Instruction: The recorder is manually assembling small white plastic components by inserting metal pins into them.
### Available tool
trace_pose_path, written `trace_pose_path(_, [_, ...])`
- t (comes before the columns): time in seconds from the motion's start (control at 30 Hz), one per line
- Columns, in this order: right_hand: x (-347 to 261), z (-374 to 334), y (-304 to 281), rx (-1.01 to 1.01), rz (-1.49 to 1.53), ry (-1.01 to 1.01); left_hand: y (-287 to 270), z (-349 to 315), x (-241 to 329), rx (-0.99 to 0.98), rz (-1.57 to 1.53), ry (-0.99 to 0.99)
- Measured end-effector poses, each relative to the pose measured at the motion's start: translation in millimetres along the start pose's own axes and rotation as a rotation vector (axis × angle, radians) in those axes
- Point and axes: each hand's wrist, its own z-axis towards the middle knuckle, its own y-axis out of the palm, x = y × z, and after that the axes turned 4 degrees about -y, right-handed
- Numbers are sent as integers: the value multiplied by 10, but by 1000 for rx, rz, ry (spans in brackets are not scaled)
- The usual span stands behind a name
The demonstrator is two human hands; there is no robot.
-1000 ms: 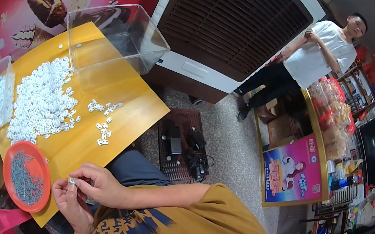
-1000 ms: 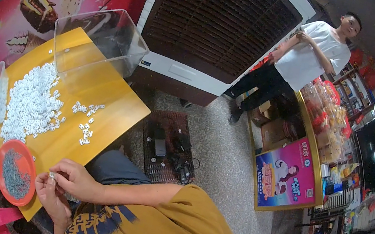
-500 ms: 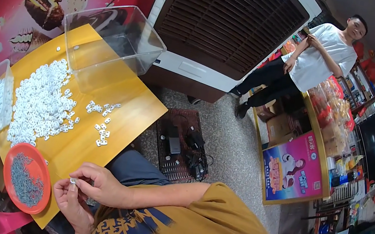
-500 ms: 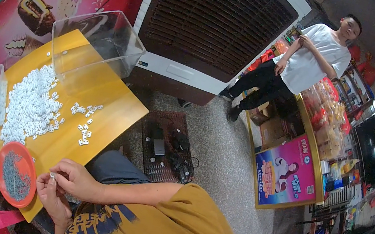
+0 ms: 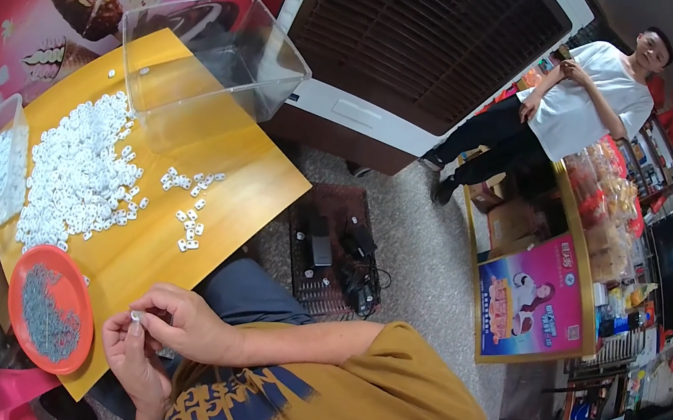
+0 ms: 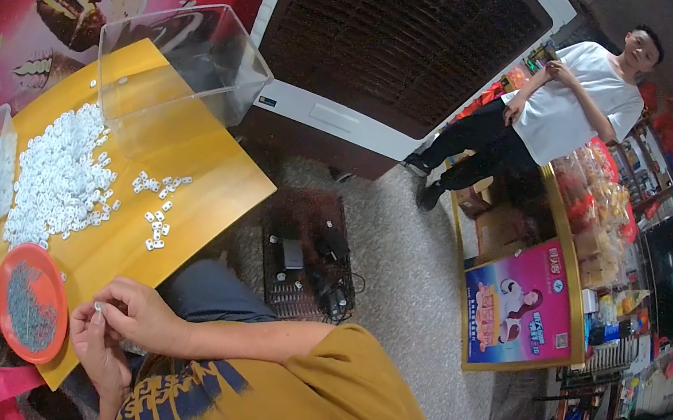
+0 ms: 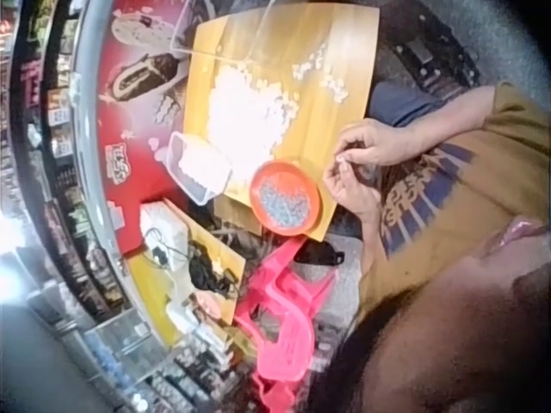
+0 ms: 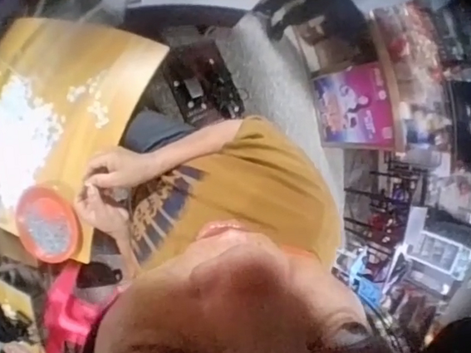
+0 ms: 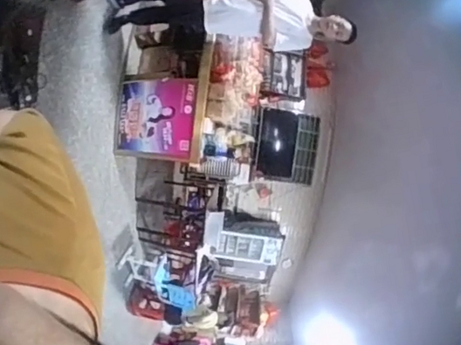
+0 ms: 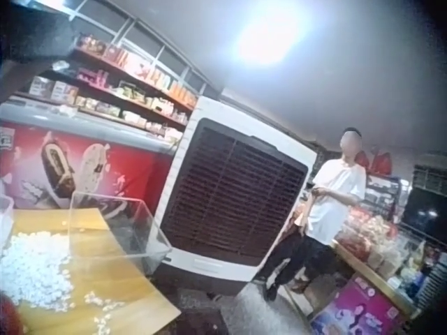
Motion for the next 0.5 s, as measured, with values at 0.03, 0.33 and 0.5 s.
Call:
trace_pose_path(0.03, [-11, 1, -3, -2, 10, 5, -1, -1, -6, 5, 0, 1])
trace_pose_path(0.33, [48, 6, -15, -2, 7, -10, -37, 16, -54, -22, 38, 5])
trace_pose_path(0.5, [72, 22, -50, -5, -52, -54, 9, 35, -58, 2, 23, -4])
